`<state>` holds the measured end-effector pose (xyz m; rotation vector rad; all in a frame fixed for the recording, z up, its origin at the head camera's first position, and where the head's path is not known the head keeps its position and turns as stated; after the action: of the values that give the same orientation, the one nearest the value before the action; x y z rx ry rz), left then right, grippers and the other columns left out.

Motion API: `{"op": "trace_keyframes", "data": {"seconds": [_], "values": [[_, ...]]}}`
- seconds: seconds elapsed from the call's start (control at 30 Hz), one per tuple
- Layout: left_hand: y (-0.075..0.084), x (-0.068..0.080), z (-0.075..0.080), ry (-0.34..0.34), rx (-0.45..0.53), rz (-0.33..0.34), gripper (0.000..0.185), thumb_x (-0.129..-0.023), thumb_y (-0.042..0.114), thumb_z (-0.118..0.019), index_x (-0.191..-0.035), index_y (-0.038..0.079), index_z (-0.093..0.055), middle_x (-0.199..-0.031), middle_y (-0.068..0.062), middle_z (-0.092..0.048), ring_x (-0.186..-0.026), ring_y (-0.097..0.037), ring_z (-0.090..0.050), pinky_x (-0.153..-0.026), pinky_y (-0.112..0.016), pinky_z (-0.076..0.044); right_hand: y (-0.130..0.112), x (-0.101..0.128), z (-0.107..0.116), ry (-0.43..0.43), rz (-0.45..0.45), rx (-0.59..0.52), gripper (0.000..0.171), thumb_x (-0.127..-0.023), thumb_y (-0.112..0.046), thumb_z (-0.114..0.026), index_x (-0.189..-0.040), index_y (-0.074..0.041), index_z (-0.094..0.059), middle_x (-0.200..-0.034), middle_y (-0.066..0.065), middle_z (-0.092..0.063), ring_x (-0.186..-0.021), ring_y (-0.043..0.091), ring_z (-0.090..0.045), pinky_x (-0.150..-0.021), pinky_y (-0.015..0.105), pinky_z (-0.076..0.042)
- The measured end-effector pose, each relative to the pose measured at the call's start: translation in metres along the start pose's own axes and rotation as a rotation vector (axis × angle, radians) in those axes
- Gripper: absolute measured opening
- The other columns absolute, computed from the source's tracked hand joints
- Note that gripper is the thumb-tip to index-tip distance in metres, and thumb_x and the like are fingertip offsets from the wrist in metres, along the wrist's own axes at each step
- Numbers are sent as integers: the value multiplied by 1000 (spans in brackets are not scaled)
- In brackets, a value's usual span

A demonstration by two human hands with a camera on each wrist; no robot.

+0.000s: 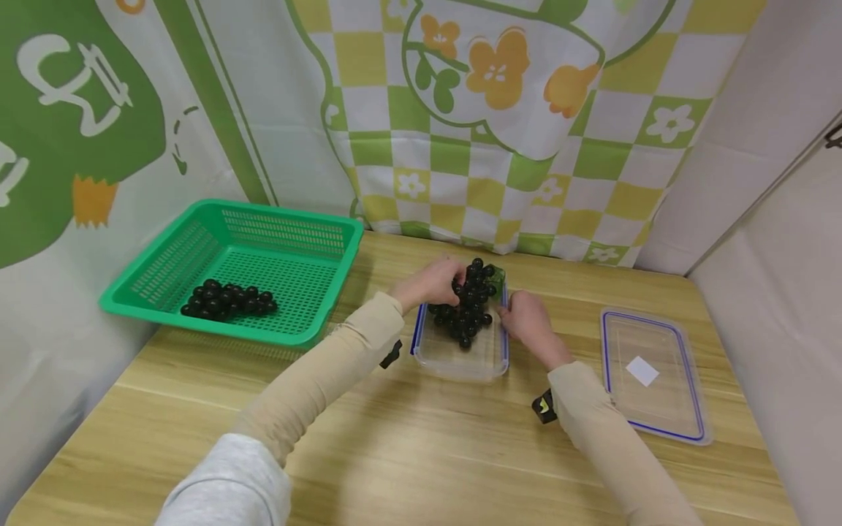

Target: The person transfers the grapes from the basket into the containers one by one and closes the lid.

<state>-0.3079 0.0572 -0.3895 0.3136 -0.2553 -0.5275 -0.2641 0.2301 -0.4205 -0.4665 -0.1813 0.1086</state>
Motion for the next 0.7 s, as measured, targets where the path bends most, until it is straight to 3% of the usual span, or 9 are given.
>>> {"op": "trace_keyframes", "data": {"seconds": [0.17, 0.37, 0.53, 0.7], "values": [[-8, 3, -7, -17, -86, 52, 25, -79, 15, -75, -95, 9, -57, -105, -5, -57, -100, -19, -48, -84, -30, -45, -4, -6, -3, -15, 13, -12, 28, -94, -16, -54, -78, 5, -64, -55, 6, -58, -48, 14, -50, -46, 24, -41], [-12, 9, -13, -19, -143, 92, 25, -80, 17, -74, -98, 11, -58, -112, -7, -57, -104, -21, -49, -82, -30, -44, -5, -11, -9, -4, 38, -4, 29, -93, -16, -55, -77, 6, -65, -54, 7, -58, -49, 15, -50, -46, 25, -40], [-13, 14, -14, -17, -140, 75, 29, -79, 20, -75, -100, 11, -57, -109, -7, -56, -100, -19, -48, -81, -29, -44, -2, -12, -14, -10, 55, -31, 30, -93, -16, -54, -78, 7, -64, -55, 7, -58, -49, 15, -51, -46, 25, -41], [-11, 13, -4, -12, -83, 23, 37, -81, 26, -75, -109, 11, -56, -110, -5, -55, -98, -18, -48, -80, -29, -46, 9, -11, -10, -19, 65, -65, 30, -95, -15, -51, -77, 8, -60, -55, 9, -59, -47, 13, -50, -45, 26, -41]]}}
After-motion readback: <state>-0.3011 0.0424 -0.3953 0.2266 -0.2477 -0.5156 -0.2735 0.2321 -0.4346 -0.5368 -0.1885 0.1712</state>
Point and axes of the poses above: each hand's wrist, its own x-axis away from the middle knuckle, its own z-axis out of the back of the hand, y = z × x, the point moved 2 cm from there along -x, towards the middle knuckle
